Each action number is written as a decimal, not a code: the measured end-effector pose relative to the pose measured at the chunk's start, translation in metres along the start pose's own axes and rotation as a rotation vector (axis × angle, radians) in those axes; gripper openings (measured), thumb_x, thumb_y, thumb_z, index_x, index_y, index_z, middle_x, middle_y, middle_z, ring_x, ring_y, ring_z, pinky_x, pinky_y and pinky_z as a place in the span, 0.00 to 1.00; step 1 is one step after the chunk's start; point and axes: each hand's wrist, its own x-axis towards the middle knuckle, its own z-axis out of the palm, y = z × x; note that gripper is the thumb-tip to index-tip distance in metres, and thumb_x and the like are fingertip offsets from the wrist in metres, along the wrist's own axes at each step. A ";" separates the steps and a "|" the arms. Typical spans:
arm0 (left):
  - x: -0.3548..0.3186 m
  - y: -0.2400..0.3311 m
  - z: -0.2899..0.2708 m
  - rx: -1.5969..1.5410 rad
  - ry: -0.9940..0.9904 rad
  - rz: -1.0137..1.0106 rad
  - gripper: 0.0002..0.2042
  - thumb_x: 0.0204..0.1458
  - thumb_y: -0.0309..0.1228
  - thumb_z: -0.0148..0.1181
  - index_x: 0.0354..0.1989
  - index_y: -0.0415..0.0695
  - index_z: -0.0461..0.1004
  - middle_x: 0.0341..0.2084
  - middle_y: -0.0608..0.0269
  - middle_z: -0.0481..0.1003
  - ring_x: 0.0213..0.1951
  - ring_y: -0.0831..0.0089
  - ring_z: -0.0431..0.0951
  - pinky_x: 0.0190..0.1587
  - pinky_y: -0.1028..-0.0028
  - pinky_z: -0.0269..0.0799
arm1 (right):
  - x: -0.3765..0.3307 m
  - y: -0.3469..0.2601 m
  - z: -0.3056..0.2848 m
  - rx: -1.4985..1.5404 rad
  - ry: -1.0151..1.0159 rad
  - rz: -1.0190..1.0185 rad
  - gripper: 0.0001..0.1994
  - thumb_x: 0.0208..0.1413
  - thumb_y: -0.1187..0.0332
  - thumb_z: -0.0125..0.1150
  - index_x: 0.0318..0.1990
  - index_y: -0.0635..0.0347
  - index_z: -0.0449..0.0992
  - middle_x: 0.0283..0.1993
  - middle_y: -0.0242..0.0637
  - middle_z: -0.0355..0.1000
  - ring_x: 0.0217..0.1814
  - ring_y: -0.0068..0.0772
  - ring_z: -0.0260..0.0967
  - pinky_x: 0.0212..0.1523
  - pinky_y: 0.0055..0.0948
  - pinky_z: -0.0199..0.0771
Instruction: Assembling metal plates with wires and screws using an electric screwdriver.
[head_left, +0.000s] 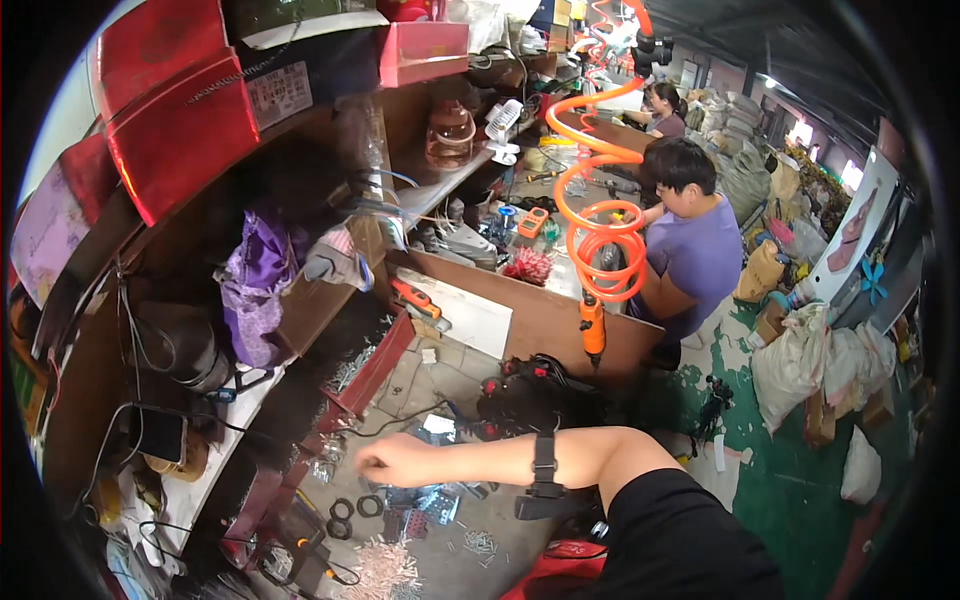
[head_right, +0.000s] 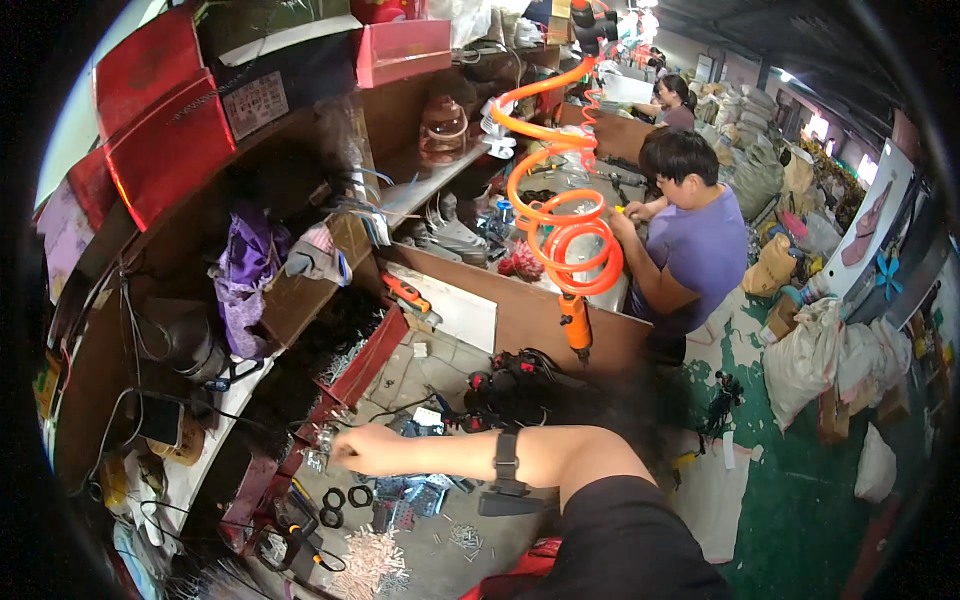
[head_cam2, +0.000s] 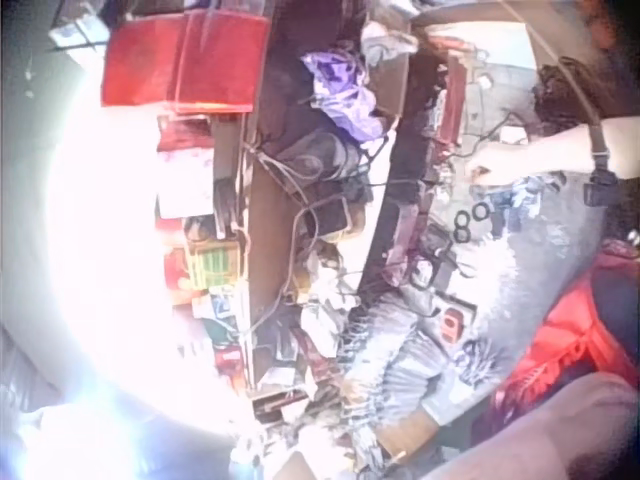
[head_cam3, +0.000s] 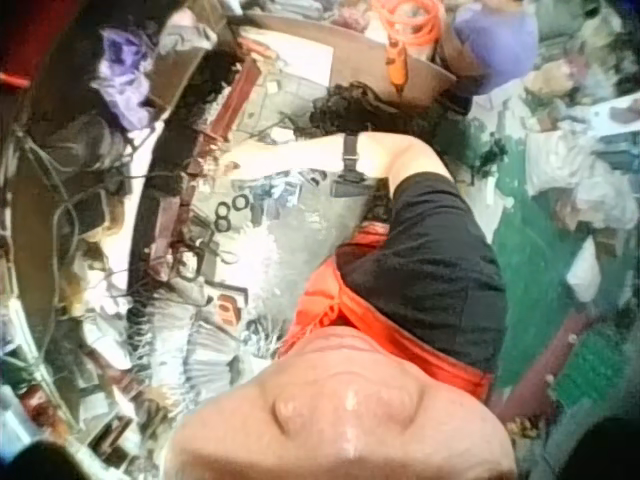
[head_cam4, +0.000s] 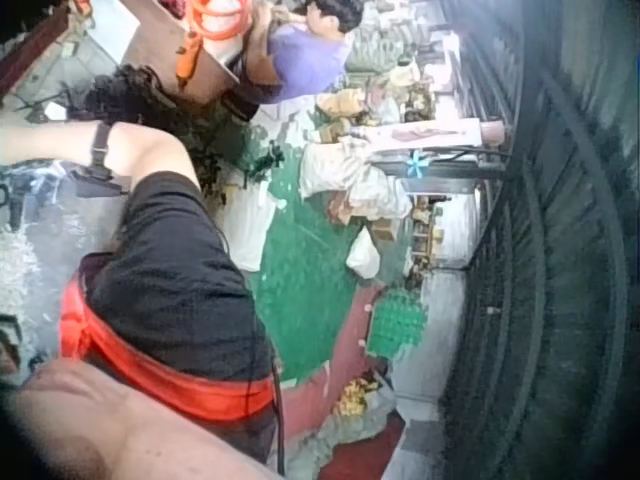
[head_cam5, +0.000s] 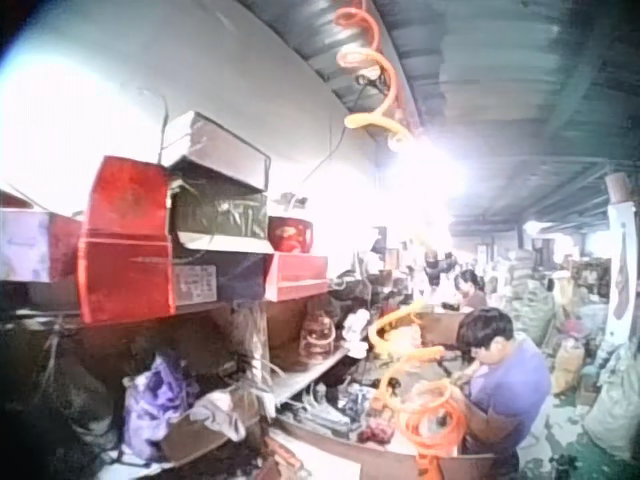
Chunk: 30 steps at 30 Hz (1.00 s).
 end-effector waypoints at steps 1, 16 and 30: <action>-0.002 -0.002 0.001 0.002 0.013 -0.010 0.14 0.53 0.35 0.53 0.41 0.36 0.73 0.33 0.42 0.74 0.34 0.53 0.72 0.39 0.62 0.67 | -0.015 0.016 0.006 0.008 -0.001 0.003 0.10 0.49 0.68 0.55 0.39 0.55 0.75 0.30 0.41 0.75 0.33 0.42 0.73 0.34 0.37 0.71; -0.067 -0.177 0.036 0.366 0.111 0.776 0.23 0.46 0.32 0.63 0.52 0.41 0.68 0.43 0.42 0.71 0.40 0.50 0.74 0.39 0.58 0.71 | -0.165 0.029 0.154 0.254 -0.606 0.047 0.14 0.54 0.59 0.57 0.44 0.53 0.75 0.27 0.40 0.74 0.30 0.32 0.74 0.32 0.32 0.71; -0.124 -0.415 0.250 -0.182 0.486 0.174 0.07 0.53 0.30 0.54 0.35 0.41 0.76 0.24 0.57 0.77 0.23 0.68 0.76 0.29 0.70 0.71 | -0.423 0.048 0.376 0.380 -0.288 0.222 0.08 0.56 0.74 0.49 0.39 0.68 0.74 0.28 0.33 0.70 0.28 0.19 0.67 0.30 0.18 0.68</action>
